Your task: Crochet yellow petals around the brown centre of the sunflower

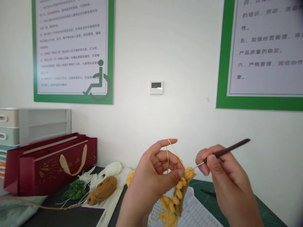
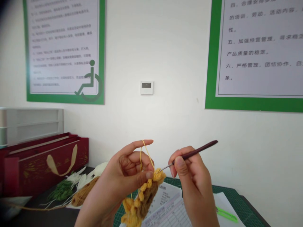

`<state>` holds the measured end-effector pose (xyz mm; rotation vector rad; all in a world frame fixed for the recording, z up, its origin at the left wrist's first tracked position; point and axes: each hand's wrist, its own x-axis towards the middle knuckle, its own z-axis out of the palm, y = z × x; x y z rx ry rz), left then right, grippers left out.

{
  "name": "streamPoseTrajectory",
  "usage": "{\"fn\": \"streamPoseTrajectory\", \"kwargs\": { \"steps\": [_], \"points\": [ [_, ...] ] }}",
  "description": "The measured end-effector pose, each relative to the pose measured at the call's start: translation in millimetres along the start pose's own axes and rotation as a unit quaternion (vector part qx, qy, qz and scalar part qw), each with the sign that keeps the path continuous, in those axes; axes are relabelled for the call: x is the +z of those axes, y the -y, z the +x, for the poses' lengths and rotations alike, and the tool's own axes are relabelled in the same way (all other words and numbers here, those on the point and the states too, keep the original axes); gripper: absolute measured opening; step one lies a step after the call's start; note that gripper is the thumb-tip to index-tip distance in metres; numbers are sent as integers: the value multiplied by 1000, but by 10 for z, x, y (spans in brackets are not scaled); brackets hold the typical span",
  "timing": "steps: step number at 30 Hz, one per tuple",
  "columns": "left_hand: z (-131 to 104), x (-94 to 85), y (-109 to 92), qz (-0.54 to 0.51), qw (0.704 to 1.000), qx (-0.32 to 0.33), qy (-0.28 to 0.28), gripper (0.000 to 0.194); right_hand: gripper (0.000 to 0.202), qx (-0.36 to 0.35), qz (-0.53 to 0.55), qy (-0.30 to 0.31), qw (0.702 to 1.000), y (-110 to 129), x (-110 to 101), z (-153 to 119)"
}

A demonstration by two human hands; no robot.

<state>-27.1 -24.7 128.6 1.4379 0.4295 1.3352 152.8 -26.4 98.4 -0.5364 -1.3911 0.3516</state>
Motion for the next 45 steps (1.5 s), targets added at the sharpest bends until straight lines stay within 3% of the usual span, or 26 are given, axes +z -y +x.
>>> {"fn": "streamPoseTrajectory", "kwargs": {
  "steps": [4, 7, 14, 18, 21, 24, 26, 27, 29, 31, 33, 36, 42, 45],
  "points": [
    [-14, 55, -42, -11, 1000, -6, -4, 67, 31, 126, 140, 25, 982, -9, 112, 53],
    [-16, 79, -61, -23, 1000, -10, -7, 69, 26, 136, 194, 47, 970, -19, 172, 34],
    [-29, 106, -61, -71, 997, -11, -18, 66, 7, -46, 150, 71, 985, -95, 162, 18],
    [-45, 166, -43, -113, 992, -36, -44, 68, 17, -166, 28, 4, 986, -85, 190, 37],
    [-45, 242, -29, -118, 989, -43, -78, 77, 33, -279, -83, -19, 957, -103, 164, -6],
    [-44, 310, -12, -115, 988, -37, -95, 80, 54, -390, -215, -34, 895, -147, 143, -82],
    [-49, 330, -6, -123, 987, -49, -88, 79, 56, -427, -236, -79, 869, -167, 177, -115],
    [-52, 329, -4, -135, 986, -63, -77, 79, 51, -426, -202, -105, 876, -170, 209, -119],
    [-57, 308, -7, -175, 978, -97, -50, 79, 33, -366, -69, -136, 918, -160, 286, -110],
    [-57, 267, -18, -214, 970, -112, -29, 78, 17, -239, 53, -111, 963, -135, 346, -86],
    [-52, 219, -37, -222, 969, -111, -12, 76, 4, -143, 124, -66, 980, -101, 359, -59],
    [-38, 156, -68, -188, 976, -113, 14, 75, 12, -77, 192, -26, 978, -44, 299, -20],
    [-24, 92, -98, -135, 983, -112, 60, 73, 16, -11, 248, 9, 969, 79, 180, 32],
    [-51, 114, -109, -98, 991, -85, 41, 67, 25, 45, 259, 35, 964, 100, 201, 41]
  ]
}}
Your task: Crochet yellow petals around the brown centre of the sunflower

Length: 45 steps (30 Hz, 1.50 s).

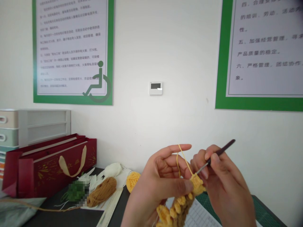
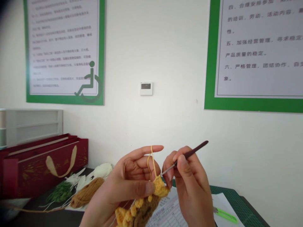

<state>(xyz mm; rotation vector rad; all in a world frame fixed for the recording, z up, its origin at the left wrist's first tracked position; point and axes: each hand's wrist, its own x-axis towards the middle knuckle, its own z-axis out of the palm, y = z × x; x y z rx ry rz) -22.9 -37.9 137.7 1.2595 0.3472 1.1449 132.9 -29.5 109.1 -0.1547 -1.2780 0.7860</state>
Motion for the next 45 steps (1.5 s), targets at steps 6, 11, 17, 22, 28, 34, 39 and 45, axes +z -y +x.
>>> {"fn": "streamPoseTrajectory", "kwargs": {
  "steps": [6, 11, 17, 22, 28, 34, 39, 45],
  "points": [
    [-30, 115, 49, 9, 995, 66, -72, 72, 12, -31, -80, 26, 996, -117, -68, -2],
    [11, 128, 111, -11, 992, 62, -112, 73, 42, -350, -413, 20, 840, -177, -191, -97],
    [86, 5, 173, -149, 987, -58, -2, 73, 17, -309, -213, -48, 926, -188, -28, -98],
    [51, -26, 65, -113, 990, -52, 60, 63, 16, -104, 1, -48, 993, -43, 38, -34],
    [-1, 33, 27, -16, 1000, 19, -11, 54, 20, 17, -23, -21, 999, -61, 16, -17],
    [9, 133, 94, 27, 990, 88, -108, 64, 20, -228, -358, 27, 905, -97, -118, -50],
    [55, 113, 168, -41, 993, 38, -99, 65, 45, -386, -459, -24, 800, -214, -165, -140],
    [85, 10, 184, -117, 993, -4, -26, 67, 7, -131, -140, -62, 979, -217, 16, -55]
  ]
}}
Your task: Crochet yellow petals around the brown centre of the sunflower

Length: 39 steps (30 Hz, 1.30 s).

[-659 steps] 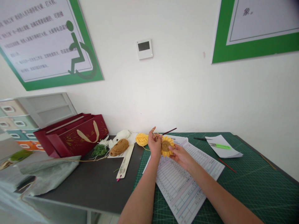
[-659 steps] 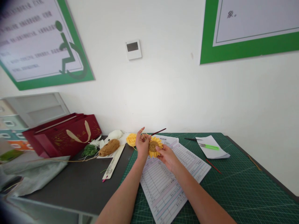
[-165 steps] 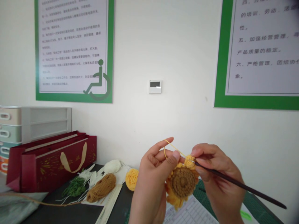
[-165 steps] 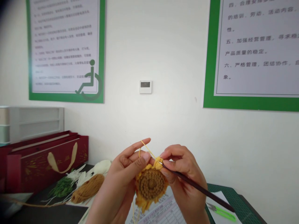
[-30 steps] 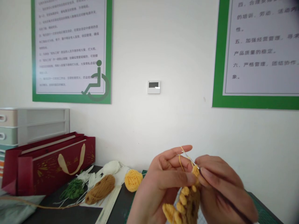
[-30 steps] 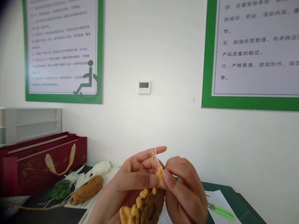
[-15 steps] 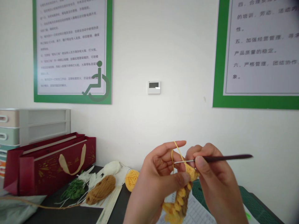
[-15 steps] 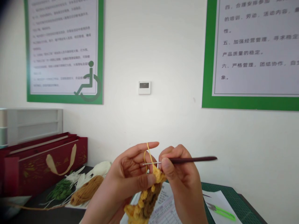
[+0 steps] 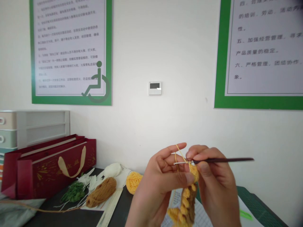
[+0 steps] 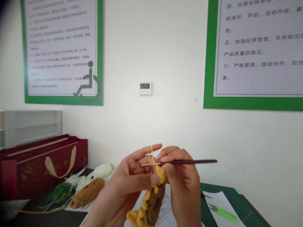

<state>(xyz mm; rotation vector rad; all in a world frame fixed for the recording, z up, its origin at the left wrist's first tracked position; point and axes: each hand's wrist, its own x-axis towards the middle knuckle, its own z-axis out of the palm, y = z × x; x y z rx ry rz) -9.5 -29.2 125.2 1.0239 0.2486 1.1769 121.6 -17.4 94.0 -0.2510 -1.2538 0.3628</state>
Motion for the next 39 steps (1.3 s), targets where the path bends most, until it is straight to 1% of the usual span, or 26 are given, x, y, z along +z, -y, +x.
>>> {"fn": "streamPoseTrajectory", "kwargs": {
  "steps": [1, 2, 4, 7, 10, 16, 22, 26, 30, 33, 39],
  "points": [
    [-3, -6, -12, 8, 1000, 2, 2, 69, 11, 42, 30, 23, 998, 16, -2, 22],
    [-7, -8, -26, 17, 1000, 4, 5, 70, 13, 70, 47, 43, 996, 29, -15, 41],
    [-18, -6, -57, 42, 999, 9, 6, 68, 12, 92, 57, 66, 992, 42, -64, 67],
    [-32, 1, -101, 76, 997, 17, -1, 64, 10, 94, 51, 69, 992, 41, -132, 77],
    [-40, -5, -125, 99, 995, 12, -5, 64, 10, 104, 45, 63, 991, 40, -148, 67],
    [-40, -48, -129, 102, 995, -5, 7, 64, 11, 110, 51, 58, 991, 57, -132, 60],
    [-54, -64, -141, 121, 992, -16, -9, 68, 16, 114, 54, 76, 989, 49, -155, 76],
    [-42, -104, -128, 123, 992, -16, -10, 69, 16, 100, 42, 100, 989, 38, -203, 107],
    [-11, -143, -98, 131, 991, -13, -5, 65, 17, 73, 24, 143, 987, 25, -296, 154],
    [5, -150, -86, 144, 990, -8, -9, 65, 14, 27, -17, 174, 984, 35, -348, 170],
    [4, -111, -100, 172, 984, 3, -53, 65, 11, -58, -112, 189, 974, 131, -357, 142]
  ]
}}
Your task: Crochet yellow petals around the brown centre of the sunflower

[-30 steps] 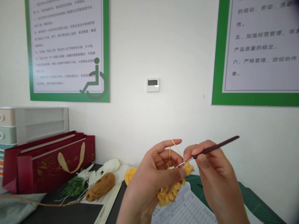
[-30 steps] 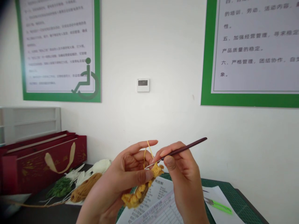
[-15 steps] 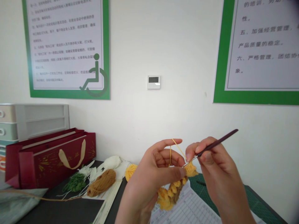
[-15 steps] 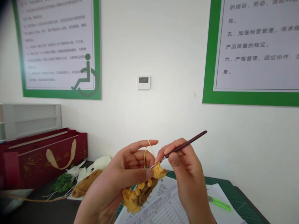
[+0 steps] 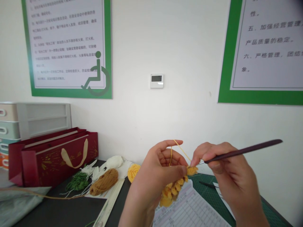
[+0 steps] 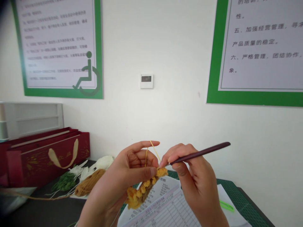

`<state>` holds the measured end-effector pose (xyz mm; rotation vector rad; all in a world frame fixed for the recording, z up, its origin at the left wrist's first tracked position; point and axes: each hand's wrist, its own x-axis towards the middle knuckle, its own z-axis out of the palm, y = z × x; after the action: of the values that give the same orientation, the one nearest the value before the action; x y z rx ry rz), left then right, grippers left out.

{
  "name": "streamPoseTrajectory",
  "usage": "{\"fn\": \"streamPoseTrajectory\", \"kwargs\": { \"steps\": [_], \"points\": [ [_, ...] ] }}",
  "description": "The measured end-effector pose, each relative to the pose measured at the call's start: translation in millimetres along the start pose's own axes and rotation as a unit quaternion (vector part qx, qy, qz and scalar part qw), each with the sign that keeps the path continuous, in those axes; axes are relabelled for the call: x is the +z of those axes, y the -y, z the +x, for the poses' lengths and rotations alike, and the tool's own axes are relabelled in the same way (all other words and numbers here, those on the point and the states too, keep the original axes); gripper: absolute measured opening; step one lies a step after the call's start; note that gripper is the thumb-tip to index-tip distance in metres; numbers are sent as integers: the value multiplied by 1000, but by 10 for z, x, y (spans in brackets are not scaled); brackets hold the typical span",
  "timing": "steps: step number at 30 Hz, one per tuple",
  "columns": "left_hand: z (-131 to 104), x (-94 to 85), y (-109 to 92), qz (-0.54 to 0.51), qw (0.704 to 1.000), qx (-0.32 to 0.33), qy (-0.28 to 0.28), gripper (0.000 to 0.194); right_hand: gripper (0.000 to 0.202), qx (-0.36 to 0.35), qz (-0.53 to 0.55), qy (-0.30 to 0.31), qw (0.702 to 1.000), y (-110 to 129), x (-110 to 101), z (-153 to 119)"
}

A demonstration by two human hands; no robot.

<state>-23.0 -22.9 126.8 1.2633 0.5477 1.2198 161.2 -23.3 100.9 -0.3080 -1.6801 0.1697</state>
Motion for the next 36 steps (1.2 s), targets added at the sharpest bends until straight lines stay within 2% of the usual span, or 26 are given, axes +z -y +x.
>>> {"fn": "streamPoseTrajectory", "kwargs": {
  "steps": [8, 14, 17, 23, 28, 33, 36],
  "points": [
    [7, 25, 13, -16, 1000, 9, -12, 67, 21, -111, -105, 32, 988, 56, 1, 23],
    [0, 10, 43, -46, 999, 20, -6, 69, 27, -217, -201, 48, 954, 93, 39, 56],
    [-4, 17, 45, -65, 998, 17, -9, 71, 31, -247, -223, 54, 941, 49, 52, 24],
    [-98, 96, -23, -87, 996, 9, -10, 78, 33, -280, -237, -6, 930, -63, 110, -74],
    [-122, 142, -19, -123, 992, 7, 3, 75, 33, -240, -255, -84, 933, -78, 178, -121],
    [-86, 186, 66, -113, 991, 62, 36, 87, 46, -214, -228, -139, 940, -99, 182, -120],
    [-83, 230, 70, -111, 989, 82, 48, 89, 45, -228, -246, -175, 926, -120, 201, -92]
  ]
}}
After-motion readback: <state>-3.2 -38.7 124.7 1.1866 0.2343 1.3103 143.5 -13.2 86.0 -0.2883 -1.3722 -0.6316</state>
